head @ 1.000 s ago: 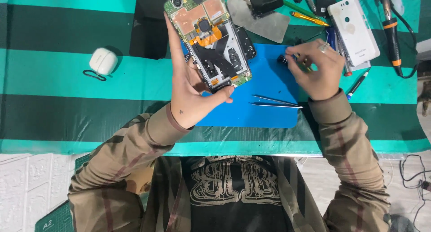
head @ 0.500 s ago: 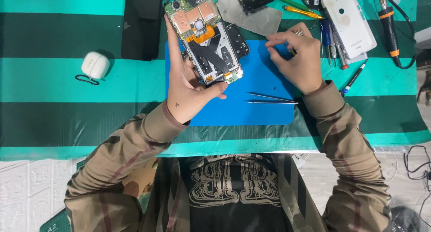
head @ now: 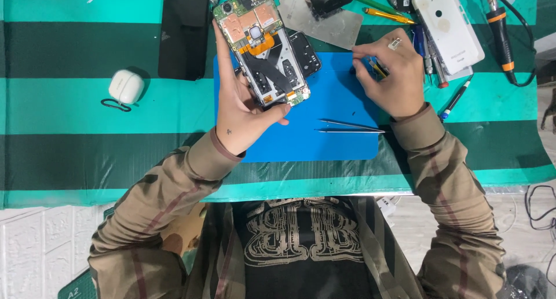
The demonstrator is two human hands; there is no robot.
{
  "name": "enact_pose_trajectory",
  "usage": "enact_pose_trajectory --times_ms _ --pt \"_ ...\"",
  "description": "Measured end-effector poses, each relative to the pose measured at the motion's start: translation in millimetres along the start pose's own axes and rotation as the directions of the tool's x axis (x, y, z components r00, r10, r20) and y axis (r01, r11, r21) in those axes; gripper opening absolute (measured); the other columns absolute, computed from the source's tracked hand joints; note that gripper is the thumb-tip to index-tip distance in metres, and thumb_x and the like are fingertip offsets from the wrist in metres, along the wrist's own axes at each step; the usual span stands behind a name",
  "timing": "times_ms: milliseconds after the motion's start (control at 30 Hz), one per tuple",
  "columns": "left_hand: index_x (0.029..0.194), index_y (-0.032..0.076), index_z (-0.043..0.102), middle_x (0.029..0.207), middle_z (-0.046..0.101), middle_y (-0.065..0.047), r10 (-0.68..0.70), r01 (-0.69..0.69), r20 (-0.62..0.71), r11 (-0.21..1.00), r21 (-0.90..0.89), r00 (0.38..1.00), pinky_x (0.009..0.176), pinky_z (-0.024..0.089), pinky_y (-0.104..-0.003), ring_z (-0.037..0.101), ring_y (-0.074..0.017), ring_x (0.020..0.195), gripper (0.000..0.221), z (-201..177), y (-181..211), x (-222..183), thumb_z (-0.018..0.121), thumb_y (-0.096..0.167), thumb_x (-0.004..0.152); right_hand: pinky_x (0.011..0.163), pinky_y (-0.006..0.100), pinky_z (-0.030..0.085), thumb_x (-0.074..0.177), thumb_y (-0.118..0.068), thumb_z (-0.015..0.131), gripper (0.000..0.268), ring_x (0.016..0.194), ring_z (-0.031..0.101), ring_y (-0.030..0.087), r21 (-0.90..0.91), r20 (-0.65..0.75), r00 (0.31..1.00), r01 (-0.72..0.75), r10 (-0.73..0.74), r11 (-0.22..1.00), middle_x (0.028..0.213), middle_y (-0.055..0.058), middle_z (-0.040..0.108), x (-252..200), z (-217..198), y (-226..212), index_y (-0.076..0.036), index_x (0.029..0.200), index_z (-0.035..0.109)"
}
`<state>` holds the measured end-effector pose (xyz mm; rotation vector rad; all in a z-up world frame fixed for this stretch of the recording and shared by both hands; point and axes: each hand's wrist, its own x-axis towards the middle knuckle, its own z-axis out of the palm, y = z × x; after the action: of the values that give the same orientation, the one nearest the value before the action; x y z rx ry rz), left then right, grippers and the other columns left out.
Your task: Reinstalling a motherboard into a mobile phone, connecting internal ribbon cables, and fastening screws.
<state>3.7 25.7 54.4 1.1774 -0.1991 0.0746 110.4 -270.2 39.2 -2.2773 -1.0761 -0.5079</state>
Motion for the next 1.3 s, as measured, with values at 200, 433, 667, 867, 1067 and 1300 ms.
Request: enact_pose_trajectory --times_ms 200,433,667,867,1067,1300 --pt "0.162 0.044 -0.005 0.172 0.034 -0.023 0.036 -0.039 0.029 0.992 0.119 0.999 0.058 0.075 -0.043 0.074 -0.0464 0.135 0.127 -3 -9 6 0.082 -0.017 0.093 0.08 0.042 0.057 0.106 -0.008 0.086 0.017 0.098 0.061 0.034 -0.163 0.122 0.968 0.238 -0.22 0.957 0.109 0.019 0.077 -3 -24 19 0.002 0.117 0.079" --pt "0.168 0.035 -0.001 0.176 0.022 -0.014 0.144 -0.154 0.093 0.981 0.115 0.985 0.101 0.075 -0.059 0.048 -0.0425 0.16 0.12 -6 -21 7 0.08 -0.015 0.095 0.075 0.04 0.056 0.105 -0.027 0.085 0.024 0.1 0.063 0.031 -0.206 0.229 0.948 0.269 -0.221 0.941 0.108 0.013 0.078 -8 -34 33 -0.005 0.112 0.082" --pt "0.168 0.032 -0.005 0.177 0.019 -0.013 0.145 -0.154 0.155 0.987 0.048 0.977 0.114 0.067 -0.059 0.043 -0.0372 0.161 0.121 0 -18 6 0.085 -0.001 0.095 0.08 0.041 0.057 0.1 -0.022 0.092 0.023 0.102 0.066 0.032 -0.24 0.238 0.957 0.225 -0.168 0.944 0.107 0.014 0.076 -10 -60 38 -0.002 0.109 0.083" --pt "0.168 0.032 -0.003 0.178 0.016 -0.011 0.144 -0.157 0.178 0.986 0.057 0.973 0.117 0.065 -0.06 0.037 -0.037 0.164 0.119 -1 -22 5 0.086 0.0 0.095 0.077 0.041 0.057 0.1 -0.021 0.095 0.023 0.101 0.067 0.032 -0.315 0.239 0.962 0.208 -0.135 0.926 0.106 0.014 0.077 -19 -67 49 -0.003 0.11 0.084" --pt "0.168 0.031 0.001 0.175 0.023 -0.014 0.092 -0.102 0.148 0.993 0.064 0.985 0.1 0.072 -0.054 0.044 -0.0338 0.158 0.12 -5 -23 5 0.086 -0.007 0.092 0.079 0.041 0.057 0.102 -0.021 0.092 0.018 0.101 0.069 0.03 -0.31 0.263 0.957 0.205 -0.123 0.928 0.106 0.01 0.075 -17 -64 39 -0.007 0.11 0.083" --pt "0.166 0.037 0.004 0.17 0.032 -0.02 0.101 -0.11 0.123 0.992 0.063 0.987 0.064 0.076 -0.048 0.06 -0.0413 0.143 0.12 -3 -17 8 0.084 -0.014 0.092 0.08 0.042 0.057 0.103 -0.018 0.092 0.018 0.098 0.071 0.03 -0.316 0.282 0.955 0.184 -0.093 0.931 0.104 0.012 0.076 -17 -71 38 -0.004 0.109 0.082"
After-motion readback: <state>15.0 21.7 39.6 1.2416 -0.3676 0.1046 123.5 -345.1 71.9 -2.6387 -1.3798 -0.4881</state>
